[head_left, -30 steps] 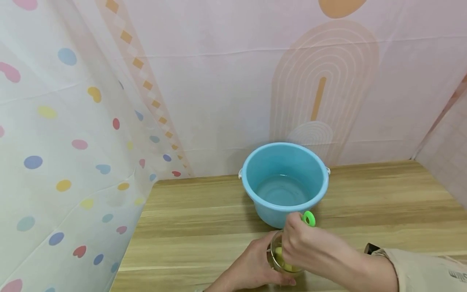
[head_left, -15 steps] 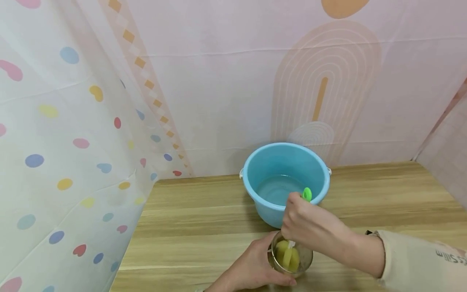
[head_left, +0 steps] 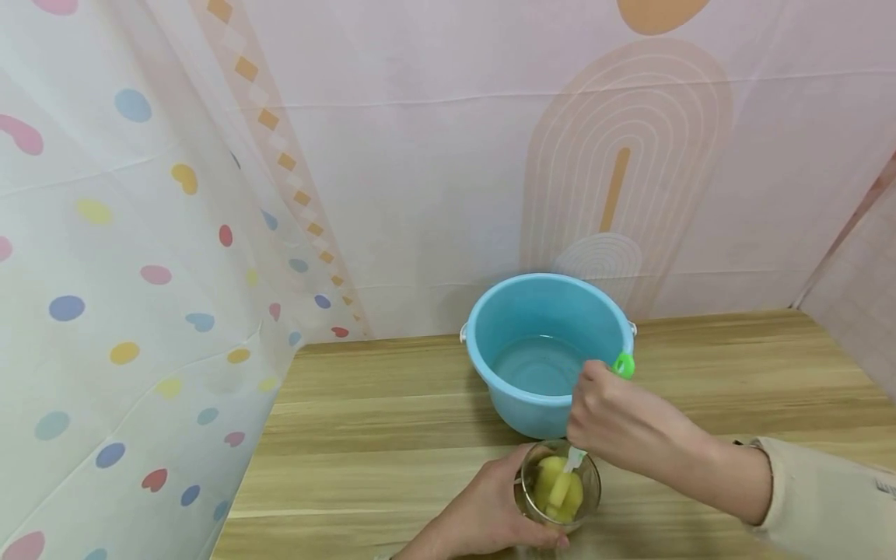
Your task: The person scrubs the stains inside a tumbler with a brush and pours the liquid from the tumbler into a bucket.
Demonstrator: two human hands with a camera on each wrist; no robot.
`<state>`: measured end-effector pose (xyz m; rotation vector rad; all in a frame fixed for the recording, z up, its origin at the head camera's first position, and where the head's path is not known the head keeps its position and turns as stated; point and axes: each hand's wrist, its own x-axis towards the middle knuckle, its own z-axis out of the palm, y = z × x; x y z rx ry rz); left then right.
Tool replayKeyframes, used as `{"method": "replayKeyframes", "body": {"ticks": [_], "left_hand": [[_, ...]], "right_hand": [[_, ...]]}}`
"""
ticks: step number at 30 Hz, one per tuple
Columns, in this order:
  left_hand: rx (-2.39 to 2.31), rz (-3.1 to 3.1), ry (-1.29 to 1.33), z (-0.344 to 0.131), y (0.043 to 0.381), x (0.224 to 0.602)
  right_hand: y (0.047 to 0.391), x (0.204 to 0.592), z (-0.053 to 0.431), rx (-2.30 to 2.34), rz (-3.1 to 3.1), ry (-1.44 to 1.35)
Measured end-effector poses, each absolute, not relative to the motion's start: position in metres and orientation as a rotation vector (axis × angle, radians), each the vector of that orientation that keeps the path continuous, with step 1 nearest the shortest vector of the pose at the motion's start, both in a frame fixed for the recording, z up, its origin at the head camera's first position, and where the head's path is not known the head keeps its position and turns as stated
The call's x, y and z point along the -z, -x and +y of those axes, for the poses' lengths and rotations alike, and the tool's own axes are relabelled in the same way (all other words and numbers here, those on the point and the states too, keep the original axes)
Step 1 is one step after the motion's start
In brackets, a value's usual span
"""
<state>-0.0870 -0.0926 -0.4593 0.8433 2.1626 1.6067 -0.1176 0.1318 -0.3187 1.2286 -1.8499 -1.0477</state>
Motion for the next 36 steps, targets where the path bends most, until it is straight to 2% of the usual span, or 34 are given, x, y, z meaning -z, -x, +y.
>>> {"method": "replayKeyframes", "body": {"ticks": [16,27,36], "left_hand": [[-1.574,2.21,-0.843,-0.093,0.087,0.459],[-1.586,2.168,-0.807,-0.093,0.085,0.457],[-1.579,2.186,-0.805,-0.092,0.084,0.456]], "right_hand": [[0.096,0.319,0.148,1.024,-1.826,-1.266],[0.078,0.317,0.138,0.958,-1.714,-1.234],[0.079,0.315,0.123,0.91,-1.661,-1.211]]}}
